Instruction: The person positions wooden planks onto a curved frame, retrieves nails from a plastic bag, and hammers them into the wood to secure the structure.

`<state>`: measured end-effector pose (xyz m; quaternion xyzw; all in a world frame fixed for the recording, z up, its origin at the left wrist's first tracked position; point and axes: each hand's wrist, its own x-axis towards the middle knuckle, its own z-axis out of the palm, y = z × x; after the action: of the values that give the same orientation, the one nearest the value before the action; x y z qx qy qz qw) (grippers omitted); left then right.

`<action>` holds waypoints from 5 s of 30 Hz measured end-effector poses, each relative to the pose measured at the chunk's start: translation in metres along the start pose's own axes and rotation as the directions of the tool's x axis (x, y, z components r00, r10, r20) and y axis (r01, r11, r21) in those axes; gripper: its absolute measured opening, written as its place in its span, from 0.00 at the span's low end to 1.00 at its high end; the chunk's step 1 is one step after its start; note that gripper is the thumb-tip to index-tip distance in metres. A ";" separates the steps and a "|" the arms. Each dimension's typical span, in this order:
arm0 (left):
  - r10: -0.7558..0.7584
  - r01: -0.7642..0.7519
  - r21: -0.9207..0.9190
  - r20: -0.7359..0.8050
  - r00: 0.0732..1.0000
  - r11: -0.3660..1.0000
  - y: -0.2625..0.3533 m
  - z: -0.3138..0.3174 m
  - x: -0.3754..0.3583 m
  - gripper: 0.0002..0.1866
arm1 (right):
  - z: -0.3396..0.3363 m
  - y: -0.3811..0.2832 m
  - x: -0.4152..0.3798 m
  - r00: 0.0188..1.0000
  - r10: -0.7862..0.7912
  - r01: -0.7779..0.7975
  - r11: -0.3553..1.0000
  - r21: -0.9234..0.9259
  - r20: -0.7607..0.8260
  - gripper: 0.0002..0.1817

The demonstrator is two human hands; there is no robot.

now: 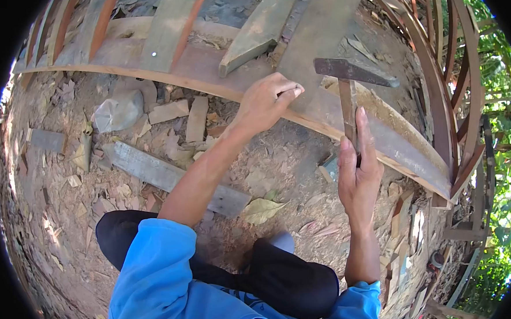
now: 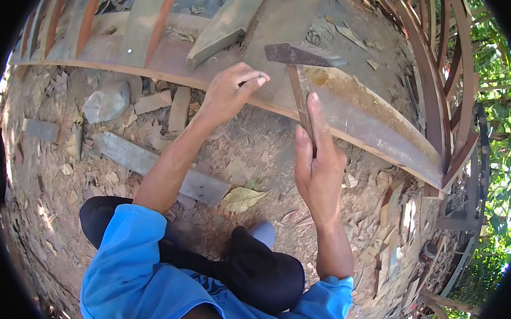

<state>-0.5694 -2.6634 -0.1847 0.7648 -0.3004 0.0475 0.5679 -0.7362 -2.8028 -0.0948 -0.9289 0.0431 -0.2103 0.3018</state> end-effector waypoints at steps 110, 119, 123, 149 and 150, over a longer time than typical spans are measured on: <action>-0.273 0.273 -0.019 -0.103 0.956 0.962 -0.017 0.024 0.120 0.53 | 0.002 0.029 -0.004 0.951 0.051 0.045 0.953 -0.301 0.304 0.33; -0.373 0.374 0.032 -0.039 0.927 0.927 -0.024 0.021 0.136 0.57 | 0.057 0.104 -0.200 0.838 0.385 -0.414 0.910 -0.009 0.387 0.32; -0.368 0.371 0.050 -0.061 0.928 0.927 -0.009 0.015 0.126 0.60 | 0.114 0.141 -0.255 0.785 0.466 -0.518 0.855 0.022 0.408 0.30; -0.244 0.257 0.089 -0.136 0.960 0.962 0.007 0.016 0.122 0.60 | -0.015 -0.007 -0.004 0.977 0.214 -0.210 0.969 0.130 -0.020 0.30; -0.286 0.291 0.061 -0.081 0.955 0.955 0.008 0.013 0.120 0.61 | -0.018 -0.011 -0.006 0.982 0.148 -0.130 0.980 0.148 -0.116 0.30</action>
<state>-0.4793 -2.7253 -0.1325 0.8183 -0.1629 0.0021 0.5513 -0.7492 -2.8022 -0.0778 -0.8849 0.1123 -0.2498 0.3767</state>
